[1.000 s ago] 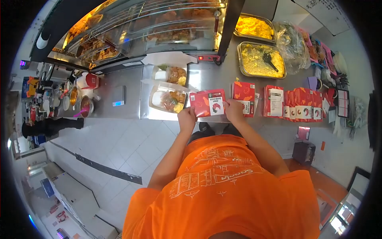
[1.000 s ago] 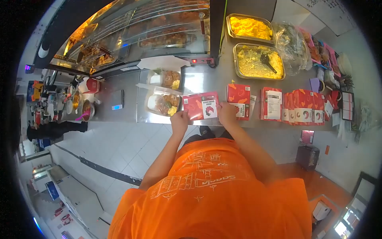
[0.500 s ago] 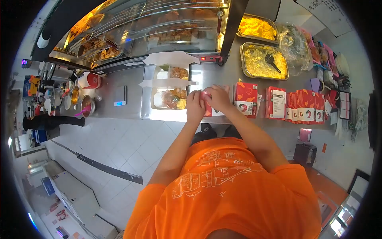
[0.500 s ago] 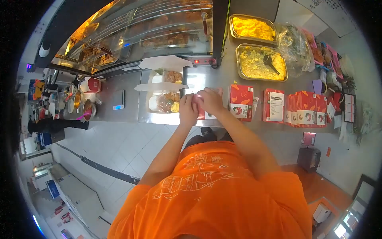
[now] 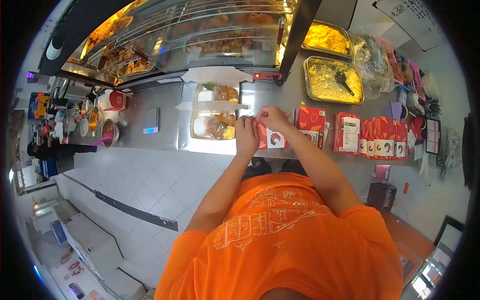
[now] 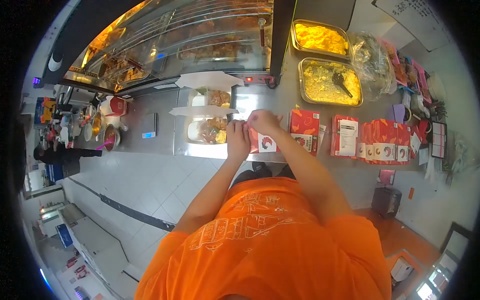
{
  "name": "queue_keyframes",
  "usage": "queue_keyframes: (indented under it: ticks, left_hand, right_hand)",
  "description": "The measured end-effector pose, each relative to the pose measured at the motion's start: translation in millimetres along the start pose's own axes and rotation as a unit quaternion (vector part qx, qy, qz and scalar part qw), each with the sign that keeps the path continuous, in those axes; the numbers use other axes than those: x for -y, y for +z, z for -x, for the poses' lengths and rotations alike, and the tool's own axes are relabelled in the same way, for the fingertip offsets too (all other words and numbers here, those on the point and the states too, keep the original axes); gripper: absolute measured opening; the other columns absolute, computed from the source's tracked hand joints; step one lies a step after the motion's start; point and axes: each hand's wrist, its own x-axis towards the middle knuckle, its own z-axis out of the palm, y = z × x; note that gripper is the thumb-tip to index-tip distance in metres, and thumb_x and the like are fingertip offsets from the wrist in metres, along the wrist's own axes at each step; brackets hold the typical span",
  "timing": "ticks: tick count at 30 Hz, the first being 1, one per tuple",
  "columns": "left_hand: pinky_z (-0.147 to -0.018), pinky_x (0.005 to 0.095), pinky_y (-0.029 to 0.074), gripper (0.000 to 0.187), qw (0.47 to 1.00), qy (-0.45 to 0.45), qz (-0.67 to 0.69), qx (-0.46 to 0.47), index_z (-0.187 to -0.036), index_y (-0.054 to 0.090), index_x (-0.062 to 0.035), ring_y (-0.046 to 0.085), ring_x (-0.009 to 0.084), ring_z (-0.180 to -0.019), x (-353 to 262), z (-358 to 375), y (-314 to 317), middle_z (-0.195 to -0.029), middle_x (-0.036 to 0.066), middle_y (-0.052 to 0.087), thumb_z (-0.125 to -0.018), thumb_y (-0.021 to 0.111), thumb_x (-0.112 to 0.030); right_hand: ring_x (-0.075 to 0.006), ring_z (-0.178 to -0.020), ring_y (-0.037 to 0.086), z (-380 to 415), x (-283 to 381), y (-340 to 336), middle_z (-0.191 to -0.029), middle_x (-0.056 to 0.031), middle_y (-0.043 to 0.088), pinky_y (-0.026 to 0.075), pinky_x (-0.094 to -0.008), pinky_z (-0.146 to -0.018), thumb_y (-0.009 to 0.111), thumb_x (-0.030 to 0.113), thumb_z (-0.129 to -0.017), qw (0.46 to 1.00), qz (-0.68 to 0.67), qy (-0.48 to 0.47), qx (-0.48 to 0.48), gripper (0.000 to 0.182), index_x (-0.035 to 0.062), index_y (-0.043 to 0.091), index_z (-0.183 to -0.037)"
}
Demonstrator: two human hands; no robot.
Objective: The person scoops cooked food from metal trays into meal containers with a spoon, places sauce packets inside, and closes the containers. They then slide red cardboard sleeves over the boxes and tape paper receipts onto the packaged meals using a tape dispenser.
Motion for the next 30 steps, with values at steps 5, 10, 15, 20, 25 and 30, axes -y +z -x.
queue_keyframes:
  ticks: [5,10,15,20,25,30]
  left_hand:
    - [-0.087,0.0478,0.044,0.016,1.0,0.01,0.003,-0.018,-0.106,0.06,0.0022,0.054,0.0394,-0.099,0.7,-1.3,0.2,-0.104,0.021,0.057,-0.094,0.057,-0.009]
    - [-0.087,0.0473,0.045,0.014,1.0,-0.001,-0.003,-0.002,-0.103,0.061,0.0018,0.054,0.0392,-0.098,4.7,0.9,3.0,-0.103,0.02,0.057,-0.093,0.057,-0.008]
    - [-0.087,0.0479,0.044,0.012,1.0,-0.01,-0.005,0.006,-0.099,0.059,0.0022,0.053,0.0399,-0.098,3.2,-0.2,1.5,-0.104,0.021,0.057,-0.093,0.057,-0.008]
    - [-0.089,0.0489,0.044,0.012,1.0,0.011,0.004,-0.012,-0.097,0.056,0.0034,0.053,0.0423,-0.102,1.4,0.4,1.0,-0.109,0.024,0.054,-0.094,0.057,-0.008]
    - [-0.093,0.0507,0.042,0.015,1.0,0.014,0.007,0.0,-0.1,0.055,0.0043,0.05,0.0455,-0.109,1.9,0.8,-0.5,-0.119,0.028,0.049,-0.097,0.053,-0.01]
    - [-0.093,0.0505,0.043,0.015,1.0,0.003,0.027,0.009,-0.099,0.055,0.0046,0.051,0.0455,-0.107,4.3,0.8,-1.0,-0.117,0.028,0.05,-0.096,0.054,-0.01]
  right_hand:
    - [-0.0166,-0.081,0.066,9.0,-3.1,2.3,-0.084,-0.0051,0.072,0.039,-0.0392,-0.077,0.071,0.022,-0.085,0.994,-0.04,-0.066,-0.077,0.011,0.0112,0.074,-0.086]
    - [-0.0166,-0.078,0.067,19.7,-25.9,-2.3,-0.084,-0.0066,0.071,0.05,-0.0311,-0.077,0.07,0.014,-0.087,0.944,-0.253,-0.124,-0.172,0.01,0.005,0.072,-0.091]
    - [-0.0168,-0.084,0.067,15.8,-33.0,-63.0,-0.092,-0.0126,0.071,0.051,-0.03,-0.07,0.069,0.016,-0.087,0.954,-0.212,-0.036,-0.211,0.017,0.0035,0.072,-0.099]
    - [-0.0211,-0.079,0.069,-22.7,-65.6,-33.1,-0.091,-0.0167,0.072,0.053,-0.0326,-0.071,0.071,0.015,-0.085,0.897,-0.403,-0.066,-0.166,0.021,0.003,0.072,-0.102]
    - [-0.0294,-0.08,0.069,-8.3,-52.9,-40.5,-0.089,-0.0182,0.07,0.053,-0.0412,-0.072,0.07,0.013,-0.085,0.984,-0.054,-0.047,-0.163,0.03,0.0012,0.062,-0.111]
    - [-0.0352,-0.079,0.066,13.4,-21.7,-42.1,-0.09,-0.0178,0.068,0.052,-0.0425,-0.072,0.068,0.015,-0.086,0.941,-0.222,-0.072,-0.245,0.022,0.0007,0.059,-0.1]
